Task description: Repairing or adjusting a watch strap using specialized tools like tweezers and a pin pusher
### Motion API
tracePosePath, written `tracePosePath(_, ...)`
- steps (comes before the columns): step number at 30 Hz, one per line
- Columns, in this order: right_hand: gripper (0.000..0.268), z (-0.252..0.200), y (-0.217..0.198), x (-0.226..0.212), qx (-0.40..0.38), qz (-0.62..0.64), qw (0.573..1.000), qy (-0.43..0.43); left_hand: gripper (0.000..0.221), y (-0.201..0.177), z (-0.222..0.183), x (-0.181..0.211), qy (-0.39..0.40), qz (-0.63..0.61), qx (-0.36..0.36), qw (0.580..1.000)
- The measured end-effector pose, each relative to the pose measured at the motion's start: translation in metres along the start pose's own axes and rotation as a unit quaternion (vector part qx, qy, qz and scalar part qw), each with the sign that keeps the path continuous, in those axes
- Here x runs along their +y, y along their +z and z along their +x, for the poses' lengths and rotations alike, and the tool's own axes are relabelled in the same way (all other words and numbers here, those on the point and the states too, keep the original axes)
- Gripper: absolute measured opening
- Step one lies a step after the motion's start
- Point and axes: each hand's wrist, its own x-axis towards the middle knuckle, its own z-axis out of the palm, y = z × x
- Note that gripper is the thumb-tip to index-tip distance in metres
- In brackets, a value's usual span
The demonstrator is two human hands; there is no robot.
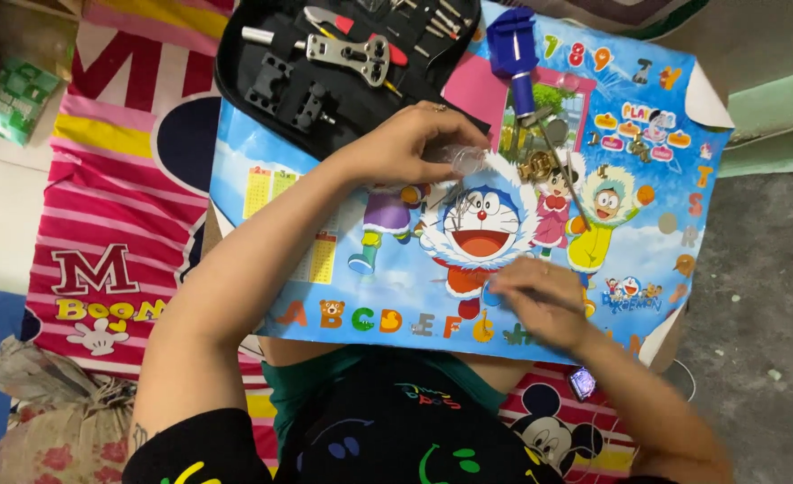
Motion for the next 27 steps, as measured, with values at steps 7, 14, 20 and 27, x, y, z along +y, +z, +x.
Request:
tracePosePath(7,0.008,0.069,-0.017,0.035,0.116,-0.07,0.986,-0.093,0.039,-0.004,0.002,-0.005,0.02,0.026,-0.006,0.999)
tracePosePath(14,0.009,0.071,-0.021,0.067,0.151,-0.1,0.973,-0.142,0.038,-0.009,0.0,0.0,0.01,-0.035,-0.001,0.999)
tracePosePath(20,0.007,0.059,-0.013,0.069,0.106,-0.075,0.986,-0.108,0.036,-0.014,0.001,0.009,-0.06,-0.11,0.006,0.992)
tracePosePath(27,0.003,0.091,0.009,0.032,-0.032,-0.053,0.995,-0.079,0.03,-0.014,-0.001,0.009,-0.026,-0.078,0.019,0.996)
